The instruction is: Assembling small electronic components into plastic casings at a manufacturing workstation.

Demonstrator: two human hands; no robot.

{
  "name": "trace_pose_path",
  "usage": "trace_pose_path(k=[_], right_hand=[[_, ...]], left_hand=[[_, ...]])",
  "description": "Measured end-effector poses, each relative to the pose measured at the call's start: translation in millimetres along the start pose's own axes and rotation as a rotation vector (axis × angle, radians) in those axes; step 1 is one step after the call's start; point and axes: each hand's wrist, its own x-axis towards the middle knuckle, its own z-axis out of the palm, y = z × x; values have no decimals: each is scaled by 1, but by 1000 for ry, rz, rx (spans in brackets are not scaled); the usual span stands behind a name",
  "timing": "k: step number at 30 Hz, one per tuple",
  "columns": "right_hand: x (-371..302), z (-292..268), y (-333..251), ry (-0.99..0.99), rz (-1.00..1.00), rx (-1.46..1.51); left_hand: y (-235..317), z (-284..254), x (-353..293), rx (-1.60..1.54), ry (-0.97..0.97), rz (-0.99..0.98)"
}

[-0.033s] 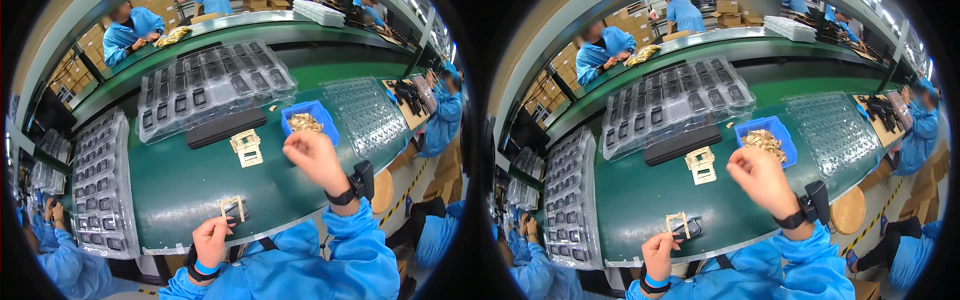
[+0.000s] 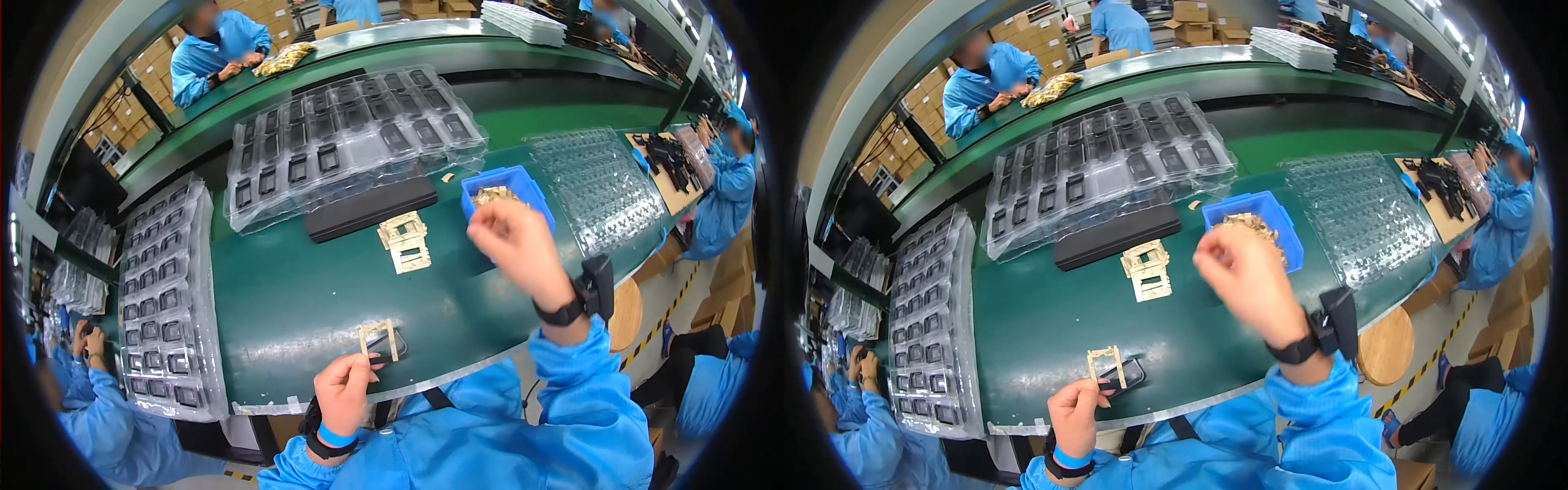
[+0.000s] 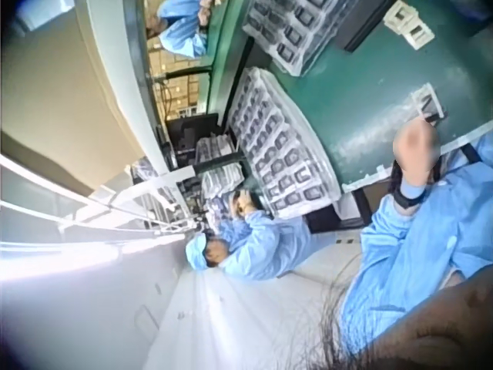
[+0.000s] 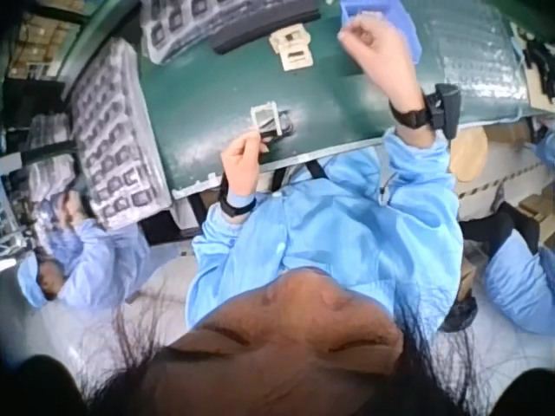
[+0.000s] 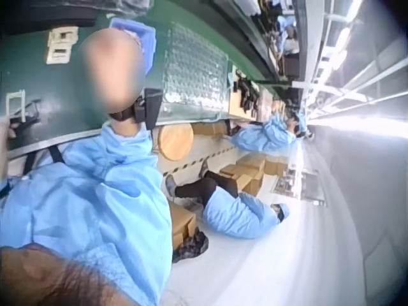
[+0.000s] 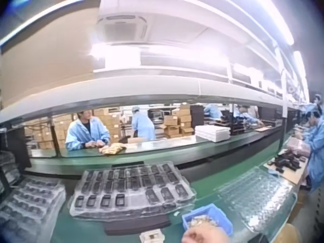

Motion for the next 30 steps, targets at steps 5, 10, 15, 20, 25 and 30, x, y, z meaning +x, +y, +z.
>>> trace_pose_path(k=[5,10,15,20,25,30], right_hand=[[76,10,15,55,-203,-518],[120,68,43,-47,-237,-1211],[125,93,56,-226,-141,-1372],[137,101,72,-411,-90,-1404],[136,99,71,-411,-122,-1474],[118,59,41,-159,-324,-1211]], left_hand=[[-10,-19,9,88,193,107],[-12,-26,10,34,336,129],[-24,-28,11,-11,279,122],[-31,-31,10,-8,247,128],[-28,-29,10,3,232,116],[-25,-29,11,-13,229,102]])
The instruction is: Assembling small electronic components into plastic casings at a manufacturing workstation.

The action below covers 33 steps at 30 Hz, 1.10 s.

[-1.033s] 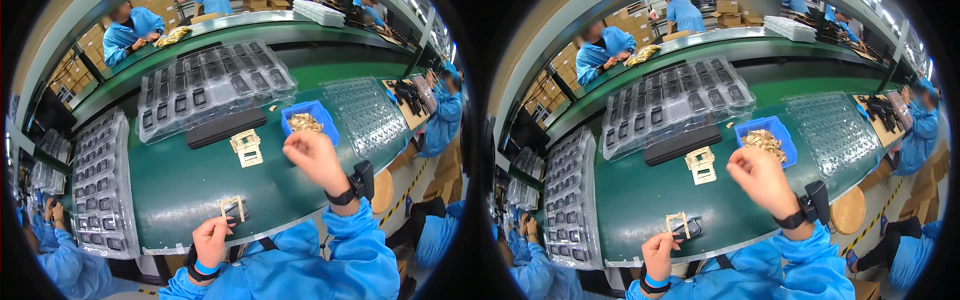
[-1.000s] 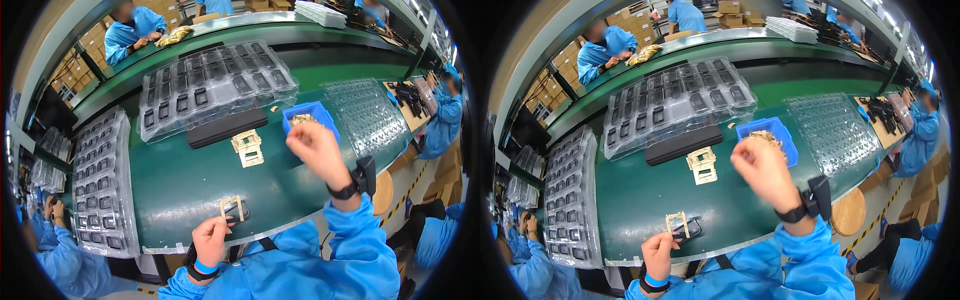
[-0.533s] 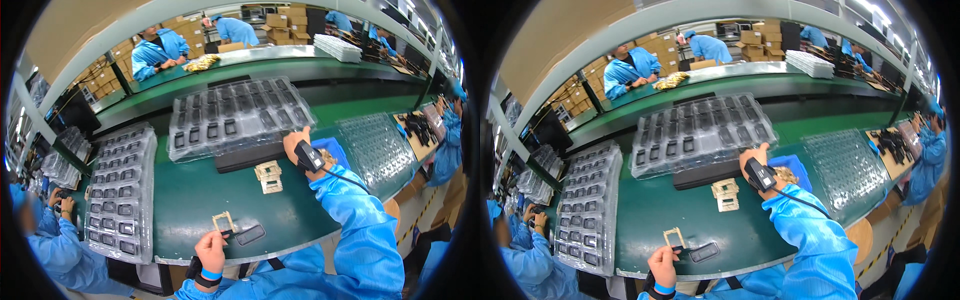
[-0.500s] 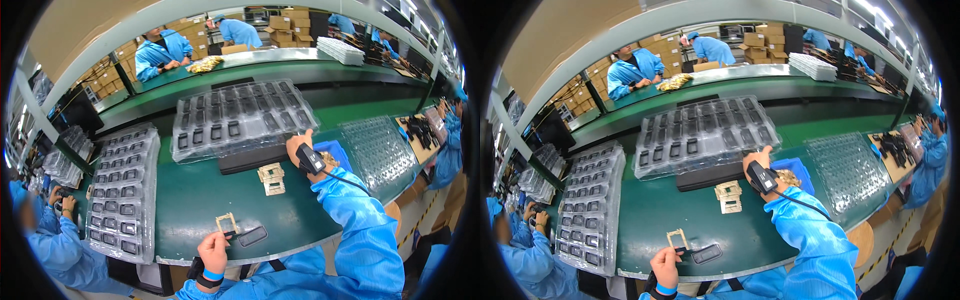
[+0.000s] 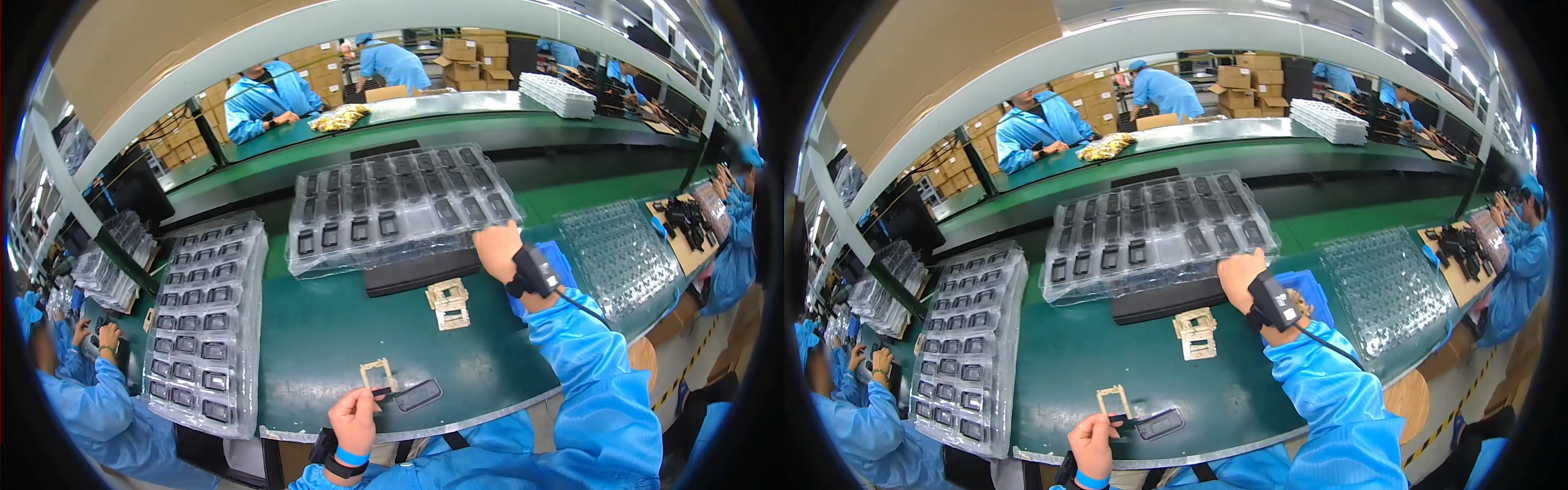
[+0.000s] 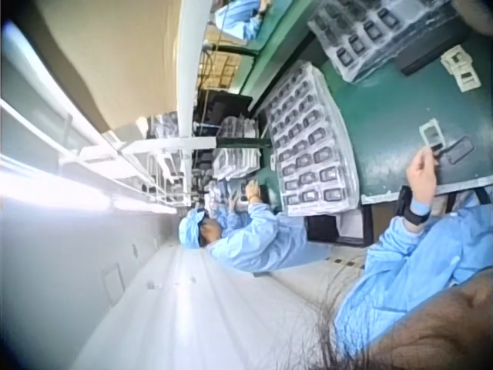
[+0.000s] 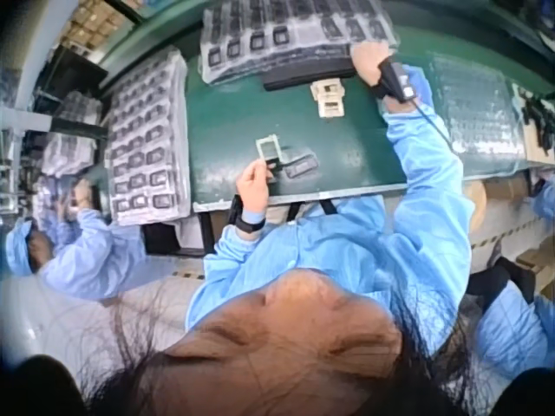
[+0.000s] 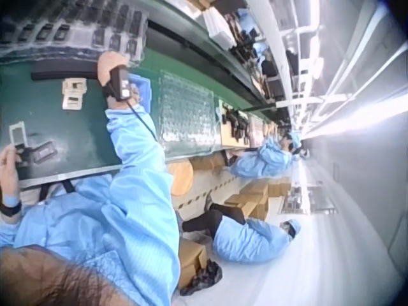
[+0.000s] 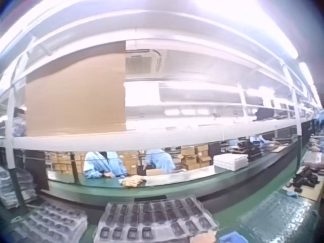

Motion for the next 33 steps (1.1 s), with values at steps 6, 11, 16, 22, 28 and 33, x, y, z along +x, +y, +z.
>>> trace_pose_path(k=[6,11,16,22,28,33], right_hand=[[-36,-35,49,186,123,158],[-75,-51,58,163,117,423],[-134,-86,-14,-107,-105,1314],[-158,-75,-57,-678,111,1847],[-170,-73,-84,22,-9,1442],[-183,-73,-103,344,-215,1068]], left_hand=[[18,-6,-7,-7,14,1],[32,13,-8,56,-143,-86],[35,31,-11,62,-326,-79],[40,32,-18,144,-379,-18],[45,38,-17,71,-122,-15],[46,43,-13,116,-292,82]])
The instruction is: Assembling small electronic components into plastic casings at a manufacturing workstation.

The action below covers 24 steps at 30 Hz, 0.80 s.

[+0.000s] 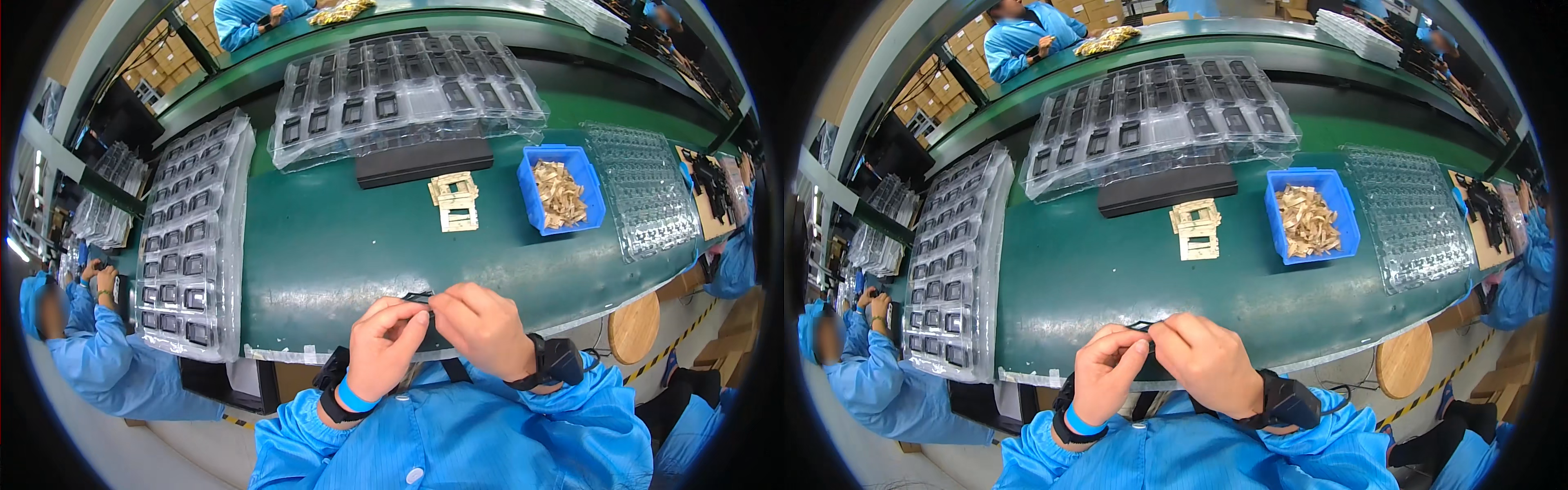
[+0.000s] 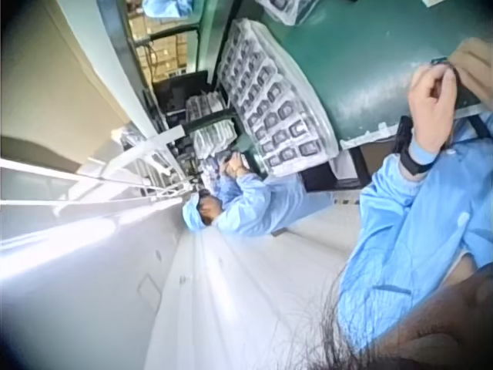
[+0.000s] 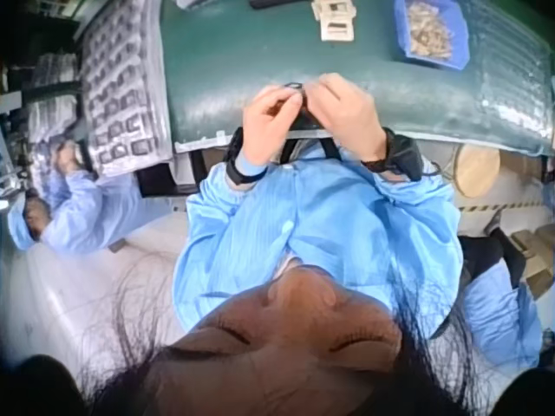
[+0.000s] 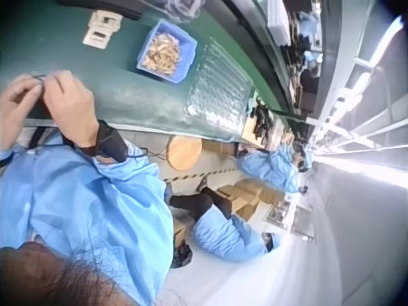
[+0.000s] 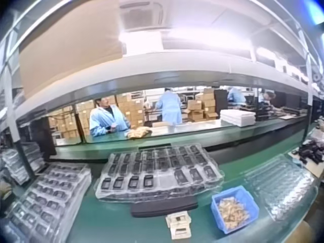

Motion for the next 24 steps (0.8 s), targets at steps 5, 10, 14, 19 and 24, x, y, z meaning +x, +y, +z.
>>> trace_pose_path(k=[5,10,14,19,24], right_hand=[[-6,5,2,0,-109,-65],[-9,6,3,1,-104,-41],[-9,6,3,17,68,161],[-8,-8,23,124,214,292],[-33,-32,63,388,532,374]], left_hand=[[-6,-2,0,-44,-15,-30],[-1,0,1,-4,-31,-58],[1,1,2,90,-34,-53],[4,4,9,148,-66,-24],[22,0,29,258,-97,27]])
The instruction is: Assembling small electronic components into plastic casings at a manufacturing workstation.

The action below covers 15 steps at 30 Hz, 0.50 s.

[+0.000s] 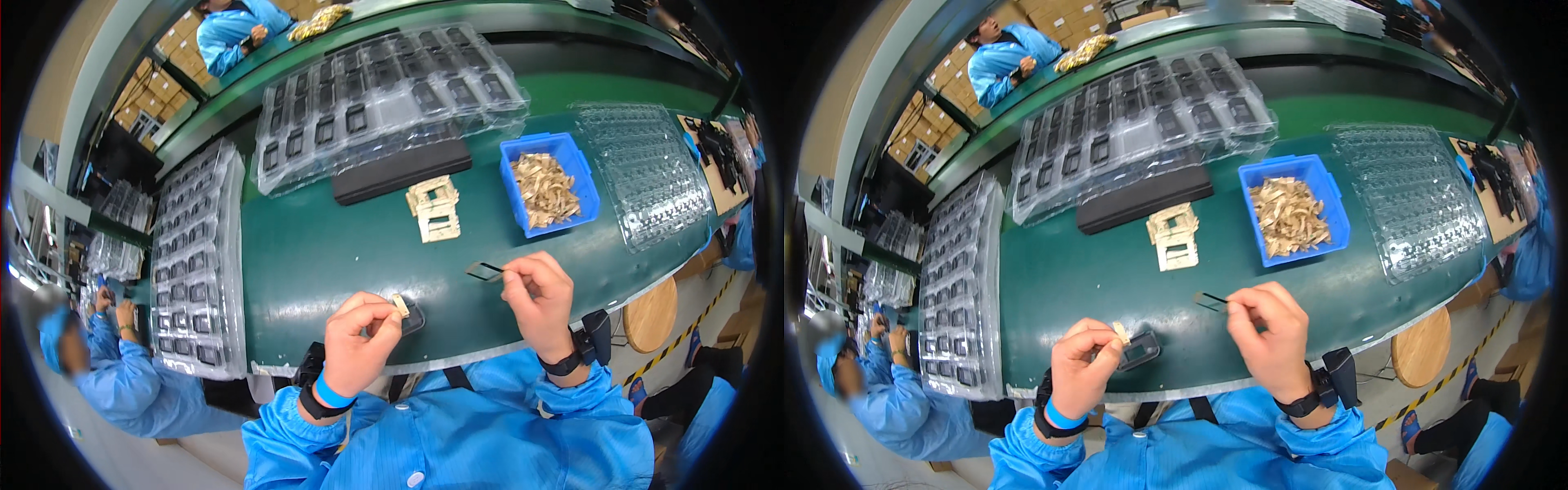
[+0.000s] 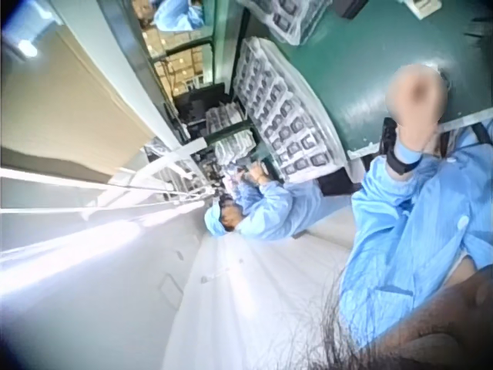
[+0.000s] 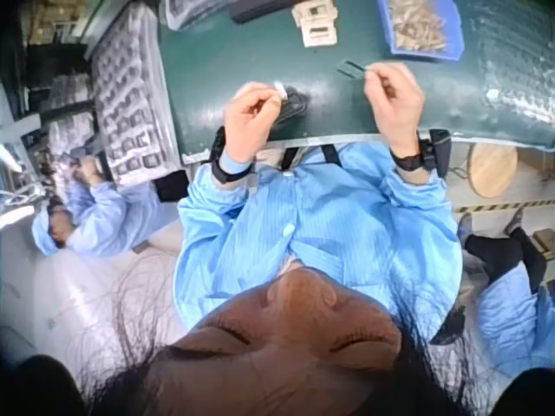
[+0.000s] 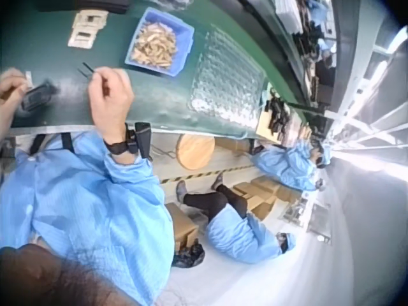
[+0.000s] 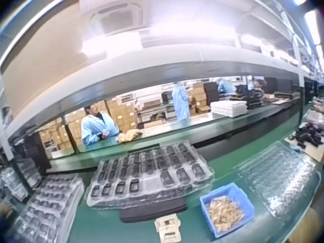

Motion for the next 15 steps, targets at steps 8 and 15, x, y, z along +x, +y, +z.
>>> trace_pose_path(k=[8,15], right_hand=[[-16,-12,32,121,-31,21],[-15,-10,31,44,-1,90]], left_hand=[[54,27,108,223,-166,259],[33,107,156,-138,-288,-110]])
